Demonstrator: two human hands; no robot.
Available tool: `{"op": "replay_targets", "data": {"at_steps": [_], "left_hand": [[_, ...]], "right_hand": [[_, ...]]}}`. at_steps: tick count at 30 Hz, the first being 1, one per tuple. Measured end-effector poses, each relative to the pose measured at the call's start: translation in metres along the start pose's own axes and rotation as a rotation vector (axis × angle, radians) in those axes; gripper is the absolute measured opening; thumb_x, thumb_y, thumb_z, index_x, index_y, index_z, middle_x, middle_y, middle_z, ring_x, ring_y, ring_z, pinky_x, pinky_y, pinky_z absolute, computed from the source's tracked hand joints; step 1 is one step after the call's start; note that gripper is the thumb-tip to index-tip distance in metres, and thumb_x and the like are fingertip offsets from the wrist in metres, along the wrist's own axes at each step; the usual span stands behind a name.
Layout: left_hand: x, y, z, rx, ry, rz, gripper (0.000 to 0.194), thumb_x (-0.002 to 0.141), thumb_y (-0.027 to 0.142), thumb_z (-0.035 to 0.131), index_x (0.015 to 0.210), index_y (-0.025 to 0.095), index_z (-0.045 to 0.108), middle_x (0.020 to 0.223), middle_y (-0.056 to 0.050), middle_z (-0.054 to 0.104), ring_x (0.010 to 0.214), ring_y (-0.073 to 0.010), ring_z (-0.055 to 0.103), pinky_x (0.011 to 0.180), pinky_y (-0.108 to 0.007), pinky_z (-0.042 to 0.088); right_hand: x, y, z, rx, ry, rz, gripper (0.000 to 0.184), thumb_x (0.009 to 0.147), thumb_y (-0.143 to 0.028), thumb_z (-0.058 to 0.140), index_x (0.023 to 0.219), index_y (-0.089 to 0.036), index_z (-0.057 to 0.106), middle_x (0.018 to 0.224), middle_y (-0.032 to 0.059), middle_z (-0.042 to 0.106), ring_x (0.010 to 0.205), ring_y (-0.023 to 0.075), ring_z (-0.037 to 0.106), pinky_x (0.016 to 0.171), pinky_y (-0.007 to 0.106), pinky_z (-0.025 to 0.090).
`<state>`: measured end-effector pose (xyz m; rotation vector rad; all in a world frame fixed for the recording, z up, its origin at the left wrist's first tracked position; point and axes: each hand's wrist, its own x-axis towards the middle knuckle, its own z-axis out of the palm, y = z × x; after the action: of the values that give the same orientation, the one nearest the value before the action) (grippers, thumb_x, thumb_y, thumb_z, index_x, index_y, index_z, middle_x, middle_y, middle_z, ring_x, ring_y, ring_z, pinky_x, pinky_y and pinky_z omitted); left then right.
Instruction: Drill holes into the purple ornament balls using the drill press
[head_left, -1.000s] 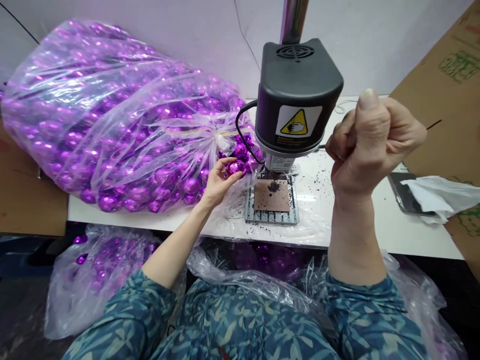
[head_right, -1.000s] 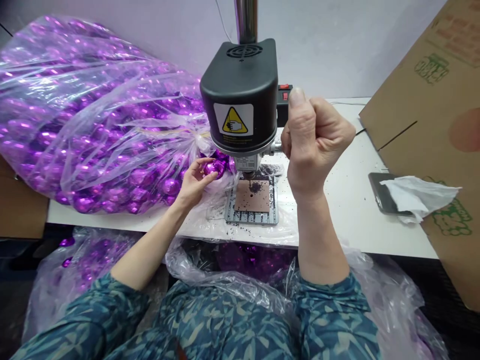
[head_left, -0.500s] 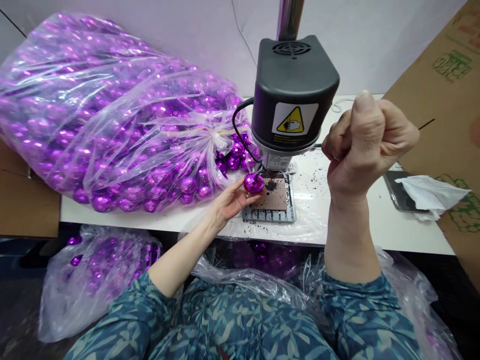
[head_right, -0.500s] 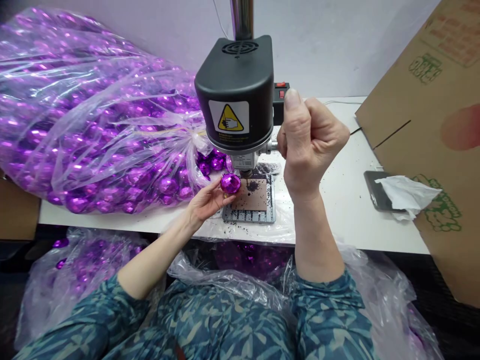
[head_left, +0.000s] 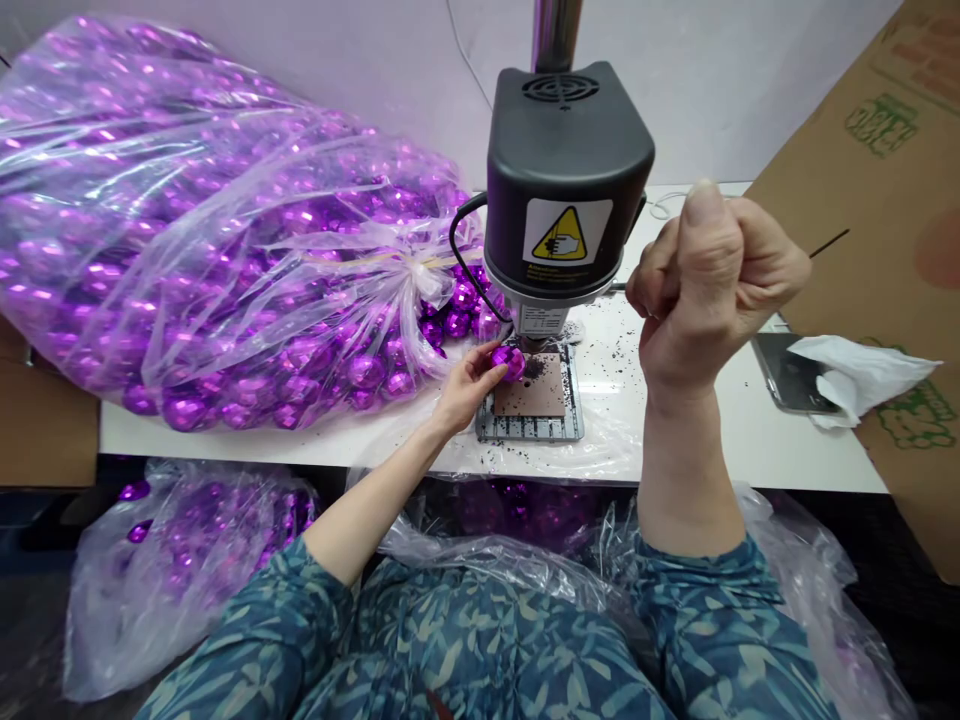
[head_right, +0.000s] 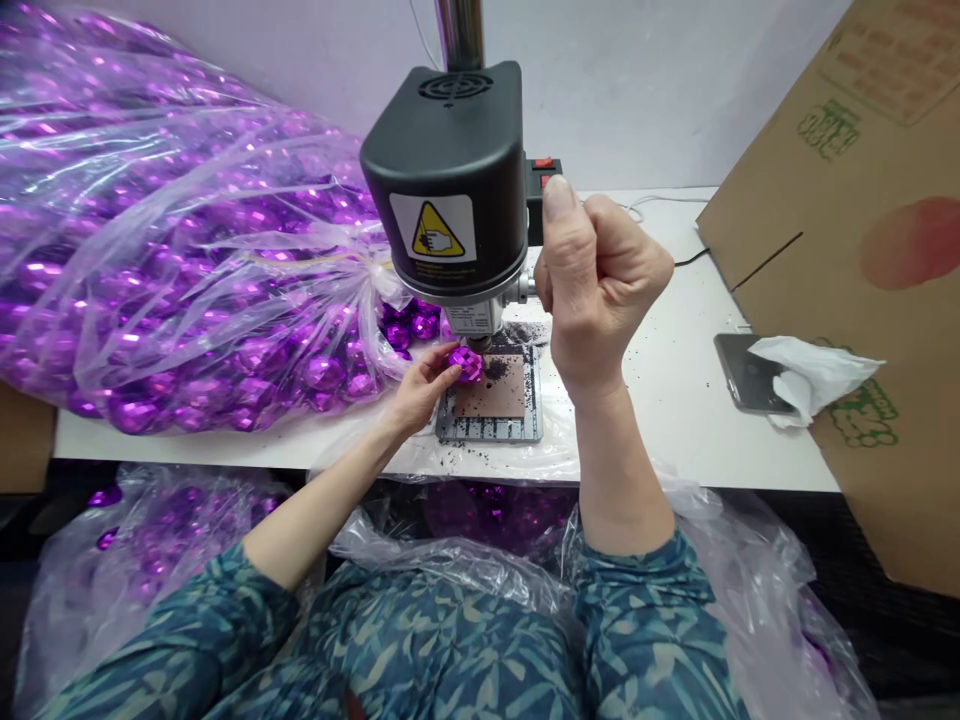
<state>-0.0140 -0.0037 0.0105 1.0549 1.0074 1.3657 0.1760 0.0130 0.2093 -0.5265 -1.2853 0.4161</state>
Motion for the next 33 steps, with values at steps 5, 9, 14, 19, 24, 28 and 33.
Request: {"op": "replay_targets", "data": {"at_steps": [5,9,14,19,24,28,33], "left_hand": [[0.005,-0.010,0.006,0.080,-0.051,0.050,0.070,0.071,0.048,0.095,0.129,0.021,0.066,0.134,-0.012,0.072,0.126,-0.0289,0.068,0.119,-0.052,0.049],[0.002,-0.007,0.010,0.115,-0.065,0.072,0.068,0.072,0.045,0.095,0.128,0.020,0.066,0.136,-0.012,0.069,0.128,-0.0286,0.066,0.121,-0.051,0.045],[-0.004,0.004,0.017,0.186,-0.103,0.073,0.065,0.070,0.034,0.096,0.127,0.022,0.067,0.132,-0.010,0.070,0.129,-0.0288,0.064,0.123,-0.051,0.042],[-0.008,0.003,0.022,0.361,-0.104,0.133,0.058,0.072,0.030,0.093,0.125,0.022,0.069,0.130,-0.011,0.069,0.128,-0.0309,0.062,0.120,-0.052,0.044],[-0.007,-0.005,0.022,0.414,-0.104,0.124,0.059,0.075,0.033,0.091,0.128,0.022,0.068,0.129,-0.011,0.068,0.124,-0.0311,0.064,0.117,-0.052,0.047],[-0.005,-0.006,0.021,0.371,-0.105,0.086,0.063,0.071,0.034,0.095,0.126,0.022,0.068,0.128,-0.011,0.069,0.123,-0.0310,0.065,0.118,-0.053,0.047],[-0.006,-0.002,0.023,0.343,-0.097,0.102,0.060,0.068,0.031,0.096,0.122,0.022,0.070,0.126,-0.010,0.070,0.122,-0.0308,0.065,0.120,-0.053,0.045]], "right_hand": [[-0.002,-0.001,0.000,0.008,-0.010,-0.008,0.055,0.095,-0.049,0.059,0.057,-0.019,0.032,0.047,-0.0064,0.030,0.043,0.0000,0.032,0.046,0.023,0.027],[-0.001,-0.003,0.001,0.055,-0.007,-0.009,0.056,0.093,-0.048,0.063,0.056,-0.020,0.031,0.044,-0.0065,0.032,0.040,0.0021,0.031,0.045,0.026,0.023],[0.000,-0.002,0.001,0.039,0.019,-0.009,0.058,0.090,-0.052,0.065,0.055,-0.021,0.032,0.042,-0.0060,0.032,0.039,0.0044,0.030,0.043,0.031,0.022],[-0.001,-0.003,0.001,0.041,0.013,-0.021,0.057,0.091,-0.050,0.064,0.055,-0.020,0.032,0.043,-0.0054,0.034,0.039,0.0038,0.030,0.043,0.029,0.023],[-0.003,-0.005,0.000,-0.154,0.004,0.010,0.062,0.093,-0.061,0.054,0.056,-0.020,0.026,0.044,-0.0040,0.031,0.041,0.0040,0.031,0.043,0.028,0.029],[-0.009,-0.004,0.000,0.014,0.025,-0.045,0.064,0.094,-0.054,0.058,0.053,-0.019,0.024,0.042,-0.0038,0.026,0.039,0.0052,0.033,0.042,0.030,0.026],[-0.022,0.000,0.000,0.049,0.075,-0.098,0.067,0.096,-0.051,0.056,0.048,-0.017,0.024,0.040,-0.0035,0.025,0.036,0.0040,0.030,0.039,0.029,0.020]]}}
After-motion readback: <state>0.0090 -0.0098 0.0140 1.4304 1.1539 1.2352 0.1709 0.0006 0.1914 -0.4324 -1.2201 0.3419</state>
